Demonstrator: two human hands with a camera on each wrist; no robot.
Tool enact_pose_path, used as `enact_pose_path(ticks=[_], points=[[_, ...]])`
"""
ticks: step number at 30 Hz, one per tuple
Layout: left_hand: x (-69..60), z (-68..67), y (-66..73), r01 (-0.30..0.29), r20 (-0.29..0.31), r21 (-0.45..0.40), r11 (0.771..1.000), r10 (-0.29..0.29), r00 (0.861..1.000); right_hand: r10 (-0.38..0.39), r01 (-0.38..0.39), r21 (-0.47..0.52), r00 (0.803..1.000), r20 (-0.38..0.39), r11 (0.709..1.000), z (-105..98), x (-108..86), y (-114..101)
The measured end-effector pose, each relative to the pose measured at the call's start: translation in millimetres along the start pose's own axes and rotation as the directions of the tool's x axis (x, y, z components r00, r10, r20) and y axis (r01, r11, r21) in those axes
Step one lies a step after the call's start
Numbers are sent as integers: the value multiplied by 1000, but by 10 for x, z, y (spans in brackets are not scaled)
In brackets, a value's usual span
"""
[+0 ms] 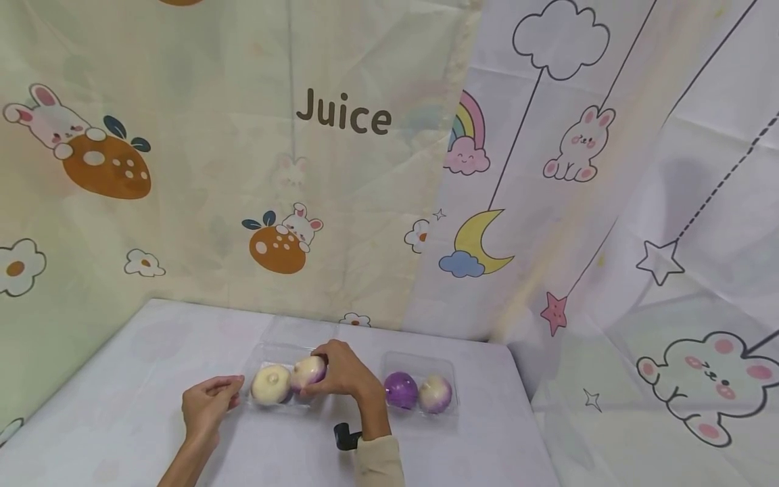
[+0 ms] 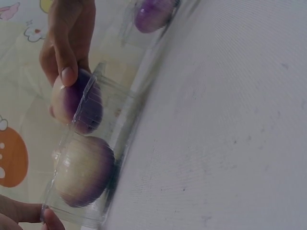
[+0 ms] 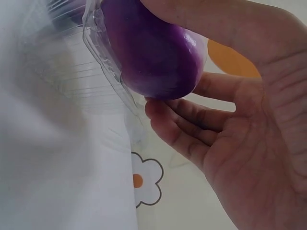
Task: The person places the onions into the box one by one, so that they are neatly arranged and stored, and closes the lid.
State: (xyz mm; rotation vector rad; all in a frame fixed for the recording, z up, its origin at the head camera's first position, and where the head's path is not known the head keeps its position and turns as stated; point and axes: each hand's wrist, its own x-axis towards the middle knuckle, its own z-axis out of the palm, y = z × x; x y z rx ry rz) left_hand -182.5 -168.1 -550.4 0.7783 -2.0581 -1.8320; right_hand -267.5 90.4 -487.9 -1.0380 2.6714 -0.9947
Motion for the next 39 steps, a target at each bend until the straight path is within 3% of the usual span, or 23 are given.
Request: enact_pose_path(ticks=[13,25,39], points=[[-2,-6,-28,-5,-1,-5,1000,5,1000,6,-5,-39,1000,22,999,40,22,-17],[9,16,27,-8,-7,-11,1000,8,1000,0,2,-34,998,62,999,25,101,-31],[-1,6,-16,-1,-1,-13,1000,1,1000,37,-28,-112,996,83,993,95,98,-56]])
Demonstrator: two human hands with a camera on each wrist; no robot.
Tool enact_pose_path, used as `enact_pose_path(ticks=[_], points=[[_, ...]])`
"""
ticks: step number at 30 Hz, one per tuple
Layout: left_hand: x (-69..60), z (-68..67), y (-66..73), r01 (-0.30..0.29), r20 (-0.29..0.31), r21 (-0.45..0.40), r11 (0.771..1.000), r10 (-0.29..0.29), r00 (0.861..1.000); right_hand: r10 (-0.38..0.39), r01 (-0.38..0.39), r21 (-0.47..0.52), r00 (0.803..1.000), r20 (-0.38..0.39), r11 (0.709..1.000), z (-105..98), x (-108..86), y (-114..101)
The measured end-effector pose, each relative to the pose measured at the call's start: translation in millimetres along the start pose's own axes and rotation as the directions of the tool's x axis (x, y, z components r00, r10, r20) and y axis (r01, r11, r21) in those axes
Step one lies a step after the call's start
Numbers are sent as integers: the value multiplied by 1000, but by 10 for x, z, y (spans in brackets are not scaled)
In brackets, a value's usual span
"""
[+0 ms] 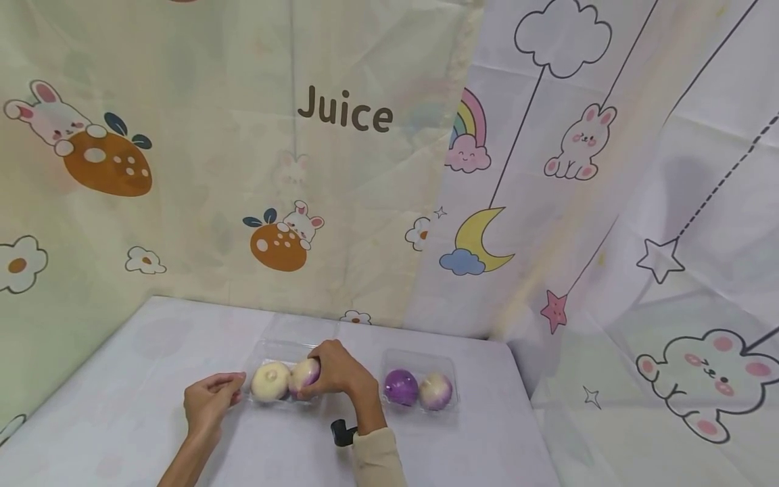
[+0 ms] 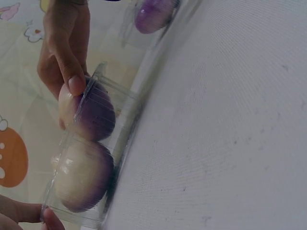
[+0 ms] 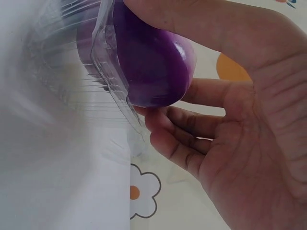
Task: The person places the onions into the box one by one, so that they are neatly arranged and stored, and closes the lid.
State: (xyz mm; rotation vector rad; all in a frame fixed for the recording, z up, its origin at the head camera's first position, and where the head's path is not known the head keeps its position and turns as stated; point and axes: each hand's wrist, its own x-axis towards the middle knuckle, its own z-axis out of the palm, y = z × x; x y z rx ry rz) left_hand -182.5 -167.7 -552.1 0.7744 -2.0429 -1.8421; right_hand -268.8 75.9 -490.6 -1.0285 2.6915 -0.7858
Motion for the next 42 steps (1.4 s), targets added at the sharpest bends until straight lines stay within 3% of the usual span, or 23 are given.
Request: enact_pose_path(ticks=[12,23,42], points=[[12,-5,-28,6,6,-17,1000,-6,1000,-12,11,-65,1000,-10,998,32,-3,-20],[9,2,4,1,8,-27,1000,-1,1000,59,-59,-103,998,-9,993,46,2,-49],[-3,32,15,13,-28,9,1000,-13,1000,36,-38,-173,999,-16,984,82,-10,-62]])
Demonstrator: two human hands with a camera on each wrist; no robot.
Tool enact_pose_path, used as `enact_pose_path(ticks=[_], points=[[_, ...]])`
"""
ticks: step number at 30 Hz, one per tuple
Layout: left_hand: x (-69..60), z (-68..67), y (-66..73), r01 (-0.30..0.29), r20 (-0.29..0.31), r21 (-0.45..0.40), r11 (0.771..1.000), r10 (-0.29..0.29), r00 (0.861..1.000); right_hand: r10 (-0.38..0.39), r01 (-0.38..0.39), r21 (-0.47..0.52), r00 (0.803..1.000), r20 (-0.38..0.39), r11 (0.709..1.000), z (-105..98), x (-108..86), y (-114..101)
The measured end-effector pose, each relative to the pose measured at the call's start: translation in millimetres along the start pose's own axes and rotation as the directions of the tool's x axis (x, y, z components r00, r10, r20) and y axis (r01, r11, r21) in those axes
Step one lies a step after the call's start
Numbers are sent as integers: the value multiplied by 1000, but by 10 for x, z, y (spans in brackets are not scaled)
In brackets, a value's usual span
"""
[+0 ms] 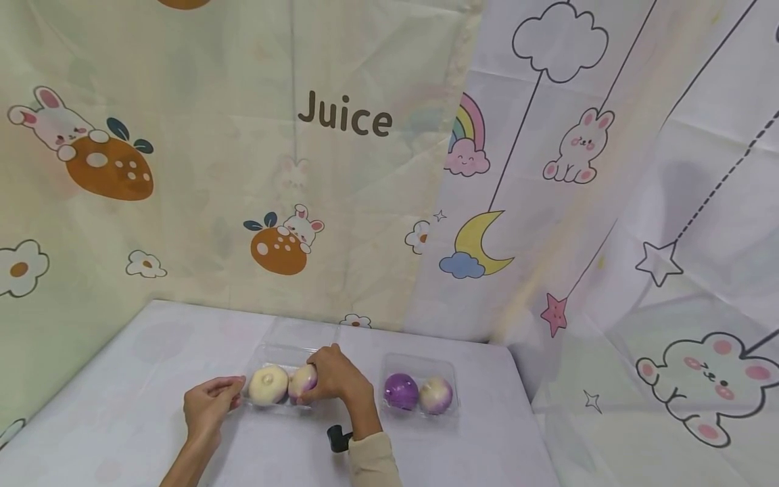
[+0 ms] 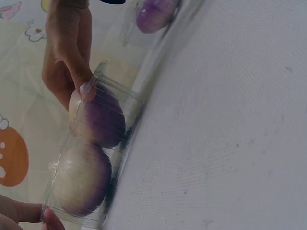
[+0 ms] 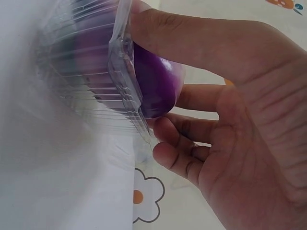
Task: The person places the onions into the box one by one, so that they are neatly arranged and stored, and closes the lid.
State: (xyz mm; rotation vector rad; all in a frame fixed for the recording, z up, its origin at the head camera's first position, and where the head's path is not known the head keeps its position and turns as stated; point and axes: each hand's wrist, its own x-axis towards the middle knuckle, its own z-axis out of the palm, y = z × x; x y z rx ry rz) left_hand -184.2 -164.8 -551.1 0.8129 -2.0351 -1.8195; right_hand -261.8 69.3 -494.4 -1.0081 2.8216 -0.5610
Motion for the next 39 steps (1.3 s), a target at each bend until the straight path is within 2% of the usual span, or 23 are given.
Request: enact_pose_path(ticks=[12,31,39], points=[[-2,-22,-2,-17,23,-14,1000,17,1000,-6,6,0,1000,-12,1000,-24,-22,-4],[-11,-18,1,-11,17,-12,1000,11,1000,6,-5,56,1000,-14,998,12,-36,49],[2,-26,-14,-22,30,-17,1000,22,999,45,-44,84,999,-7,995,-4,-57,59]])
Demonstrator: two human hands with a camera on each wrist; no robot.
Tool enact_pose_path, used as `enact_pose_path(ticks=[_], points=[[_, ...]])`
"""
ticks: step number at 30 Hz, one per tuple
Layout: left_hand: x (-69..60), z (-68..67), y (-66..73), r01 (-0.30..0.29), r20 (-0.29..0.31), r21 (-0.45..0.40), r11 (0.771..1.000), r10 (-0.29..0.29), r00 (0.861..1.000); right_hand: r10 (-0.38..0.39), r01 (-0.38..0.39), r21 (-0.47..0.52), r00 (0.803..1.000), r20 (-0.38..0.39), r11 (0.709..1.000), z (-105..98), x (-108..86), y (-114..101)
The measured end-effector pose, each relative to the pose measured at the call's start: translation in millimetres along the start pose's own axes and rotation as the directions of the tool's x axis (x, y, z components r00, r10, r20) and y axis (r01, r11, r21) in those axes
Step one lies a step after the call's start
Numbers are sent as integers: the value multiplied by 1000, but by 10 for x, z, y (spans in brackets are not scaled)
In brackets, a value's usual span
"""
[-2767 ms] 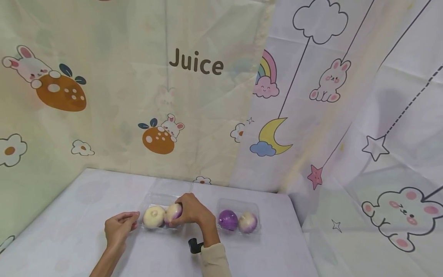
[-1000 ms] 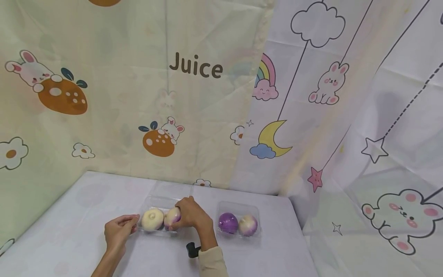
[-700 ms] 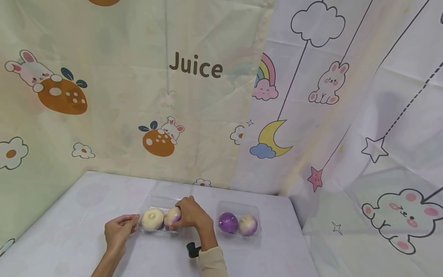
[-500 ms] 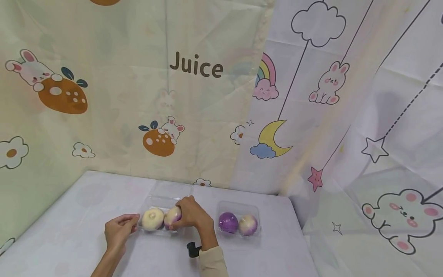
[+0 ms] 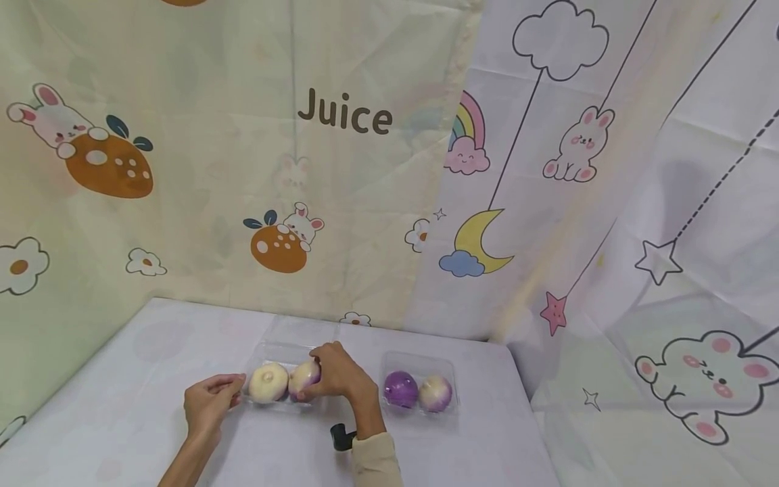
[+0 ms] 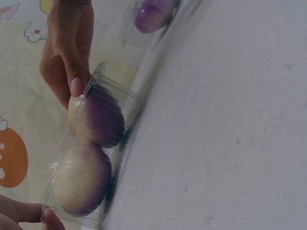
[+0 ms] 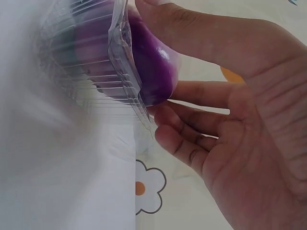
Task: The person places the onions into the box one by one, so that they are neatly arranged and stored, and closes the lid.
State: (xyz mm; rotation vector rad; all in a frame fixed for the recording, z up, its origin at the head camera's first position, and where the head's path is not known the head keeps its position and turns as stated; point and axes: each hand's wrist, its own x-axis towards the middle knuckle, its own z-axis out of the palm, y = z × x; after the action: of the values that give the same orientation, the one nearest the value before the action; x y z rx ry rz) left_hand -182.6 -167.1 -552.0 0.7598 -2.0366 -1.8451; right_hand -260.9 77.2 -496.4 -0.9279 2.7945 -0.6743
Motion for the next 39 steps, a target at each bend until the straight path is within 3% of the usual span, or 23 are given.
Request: enact_pose_path(ticks=[9,16,23,30,39], points=[[7,-3,19,-11,6,-17,1000,11,1000,24,-22,61,999,-37,998,-50,3,33],[3,0,31,8,-1,-8,1000,-8,1000,-14,25,115,995,-95,993,-77,-16,58],[0,3,29,0,-8,8,1000,0,1000,-31,72,198,979,-199,978,-88,-45,102],[6,6,23,8,-10,10,1000,-8,1000,5,65,223,955,-297,973,-43,-44,134],[-9,13,21,15,-21,17,1000,-14,1000,85,48,286,897,-435,957,47,-21,169]])
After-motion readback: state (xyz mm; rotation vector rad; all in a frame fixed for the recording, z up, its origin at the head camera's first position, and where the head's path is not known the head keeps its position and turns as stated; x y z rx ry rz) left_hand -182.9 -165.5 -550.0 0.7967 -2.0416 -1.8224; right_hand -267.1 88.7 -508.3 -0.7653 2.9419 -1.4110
